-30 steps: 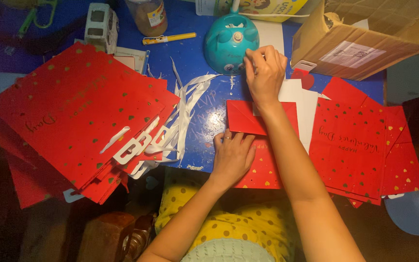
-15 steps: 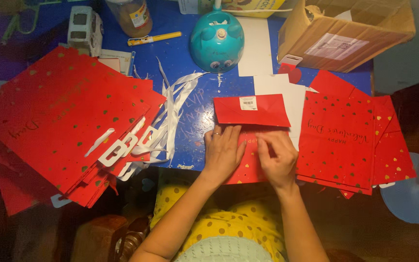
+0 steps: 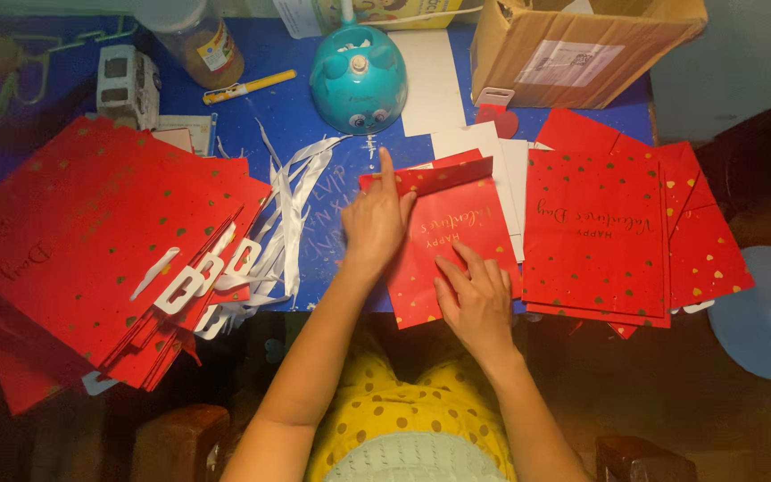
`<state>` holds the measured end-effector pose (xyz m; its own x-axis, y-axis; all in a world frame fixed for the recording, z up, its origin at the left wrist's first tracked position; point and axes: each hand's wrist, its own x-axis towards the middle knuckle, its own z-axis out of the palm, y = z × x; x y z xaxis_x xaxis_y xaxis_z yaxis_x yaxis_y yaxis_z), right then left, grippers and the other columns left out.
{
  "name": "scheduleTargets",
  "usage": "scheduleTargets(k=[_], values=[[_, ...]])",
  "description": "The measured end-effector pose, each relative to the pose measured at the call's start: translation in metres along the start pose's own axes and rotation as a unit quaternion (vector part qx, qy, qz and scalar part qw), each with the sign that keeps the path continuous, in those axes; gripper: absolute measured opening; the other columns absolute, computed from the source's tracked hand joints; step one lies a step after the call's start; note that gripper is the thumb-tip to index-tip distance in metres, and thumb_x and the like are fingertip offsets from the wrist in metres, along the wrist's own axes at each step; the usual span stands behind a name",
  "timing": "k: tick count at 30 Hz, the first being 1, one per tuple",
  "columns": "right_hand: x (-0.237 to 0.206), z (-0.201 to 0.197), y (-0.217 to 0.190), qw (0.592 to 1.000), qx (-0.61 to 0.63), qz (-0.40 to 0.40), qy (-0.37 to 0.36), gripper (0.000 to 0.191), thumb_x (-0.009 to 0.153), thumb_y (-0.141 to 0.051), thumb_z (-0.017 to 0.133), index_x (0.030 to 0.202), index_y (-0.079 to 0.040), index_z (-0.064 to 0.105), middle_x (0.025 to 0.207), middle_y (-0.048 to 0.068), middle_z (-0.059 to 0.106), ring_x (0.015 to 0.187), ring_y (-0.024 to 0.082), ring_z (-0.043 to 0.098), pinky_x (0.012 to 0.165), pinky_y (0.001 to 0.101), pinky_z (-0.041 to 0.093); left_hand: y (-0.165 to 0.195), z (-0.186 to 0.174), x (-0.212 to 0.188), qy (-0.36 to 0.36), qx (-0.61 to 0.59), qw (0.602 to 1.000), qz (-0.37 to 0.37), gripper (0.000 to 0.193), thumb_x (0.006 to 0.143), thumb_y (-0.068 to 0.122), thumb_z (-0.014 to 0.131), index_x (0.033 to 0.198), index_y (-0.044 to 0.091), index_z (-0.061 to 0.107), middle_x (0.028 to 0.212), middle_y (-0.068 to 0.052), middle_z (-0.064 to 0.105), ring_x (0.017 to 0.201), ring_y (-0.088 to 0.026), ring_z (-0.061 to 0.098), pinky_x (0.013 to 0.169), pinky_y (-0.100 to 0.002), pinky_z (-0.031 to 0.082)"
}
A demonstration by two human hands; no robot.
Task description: The person assembles red Valentine's Day gift bags by inserting white ribbons through the handles and securing them with plastic clips. They handle multiple bags one at a time, folding and adjusting the ribbons before placing the finished bags into a stack.
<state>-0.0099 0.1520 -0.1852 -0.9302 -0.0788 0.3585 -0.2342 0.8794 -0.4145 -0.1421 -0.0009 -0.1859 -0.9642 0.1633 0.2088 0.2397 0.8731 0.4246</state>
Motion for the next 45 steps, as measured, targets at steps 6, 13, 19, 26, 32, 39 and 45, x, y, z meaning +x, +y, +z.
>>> scheduleTargets(k=[6, 13, 19, 26, 32, 39, 45], values=[[-0.009, 0.001, 0.004, 0.995, 0.076, 0.056, 0.023, 0.035, 0.089, -0.011, 0.070, 0.123, -0.005, 0.071, 0.135, 0.010, 0.063, 0.101, 0.028, 0.063, 0.092, 0.0421, 0.051, 0.017, -0.011, -0.048, -0.058, -0.056, 0.990, 0.118, 0.098, 0.087, 0.025, 0.078, 0.163, 0.002, 0.022, 0.137, -0.023, 0.053, 0.124, -0.041, 0.053, 0.103, -0.052, 0.045], [-0.003, -0.004, 0.013, 0.963, 0.206, 0.161, 0.065, 0.030, 0.099, -0.003, 0.058, 0.128, 0.002, 0.065, 0.135, 0.018, 0.061, 0.101, 0.026, 0.071, 0.078, 0.0320, 0.060, 0.032, -0.019, -0.087, -0.199, -0.028, 0.962, 0.184, 0.098, 0.063, 0.035, 0.091, 0.143, 0.006, 0.044, 0.152, -0.030, 0.039, 0.146, -0.047, 0.032, 0.115, -0.062, 0.027], [-0.021, -0.020, 0.000, 0.967, 0.193, 0.039, 0.159, 0.017, 0.098, 0.001, 0.060, 0.113, 0.000, 0.069, 0.113, 0.013, 0.069, 0.096, 0.026, 0.071, 0.084, 0.0337, 0.060, 0.029, -0.025, -0.070, -0.178, -0.085, 0.959, 0.205, 0.043, 0.075, 0.031, 0.084, 0.107, 0.006, 0.070, 0.128, -0.028, 0.059, 0.127, -0.047, 0.053, 0.101, -0.056, 0.046], [-0.012, -0.003, -0.009, 0.992, 0.113, 0.019, 0.045, 0.010, 0.089, 0.000, 0.065, 0.098, 0.003, 0.068, 0.095, 0.019, 0.068, 0.091, 0.036, 0.068, 0.080, 0.0415, 0.055, 0.039, -0.049, -0.070, -0.012, -0.092, 0.980, 0.178, 0.013, 0.084, 0.008, 0.070, 0.097, 0.008, 0.072, 0.088, -0.007, 0.067, 0.084, -0.027, 0.069, 0.066, -0.039, 0.055], [0.052, -0.008, -0.005, 0.960, -0.105, 0.078, -0.246, 0.012, 0.096, -0.011, 0.062, 0.098, -0.003, 0.070, 0.095, 0.015, 0.070, 0.091, 0.031, 0.069, 0.081, 0.0381, 0.054, 0.056, -0.093, -0.077, 0.135, -0.068, 0.960, 0.235, 0.026, 0.079, 0.004, 0.069, 0.105, 0.009, 0.074, 0.089, -0.004, 0.067, 0.083, -0.023, 0.066, 0.064, -0.035, 0.053], [0.126, -0.006, -0.043, 0.993, 0.062, -0.054, -0.085, 0.013, 0.099, -0.010, 0.061, 0.100, -0.003, 0.072, 0.093, 0.012, 0.071, 0.085, 0.026, 0.069, 0.077, 0.0332, 0.055, 0.031, -0.161, -0.080, 0.272, -0.120, 0.934, 0.196, 0.030, 0.088, 0.000, 0.074, 0.115, 0.013, 0.074, 0.102, -0.002, 0.070, 0.095, -0.022, 0.068, 0.076, -0.033, 0.056], [0.091, -0.041, -0.066, 0.943, 0.277, -0.091, -0.158, 0.015, 0.102, -0.009, 0.059, 0.102, -0.002, 0.073, 0.091, 0.009, 0.072, 0.080, 0.021, 0.069, 0.074, 0.0290, 0.055, 0.039, -0.166, -0.053, 0.264, -0.081, 0.946, 0.170, 0.038, 0.079, 0.000, 0.074, 0.115, 0.013, 0.075, 0.106, -0.003, 0.069, 0.100, -0.026, 0.066, 0.085, -0.039, 0.054]])
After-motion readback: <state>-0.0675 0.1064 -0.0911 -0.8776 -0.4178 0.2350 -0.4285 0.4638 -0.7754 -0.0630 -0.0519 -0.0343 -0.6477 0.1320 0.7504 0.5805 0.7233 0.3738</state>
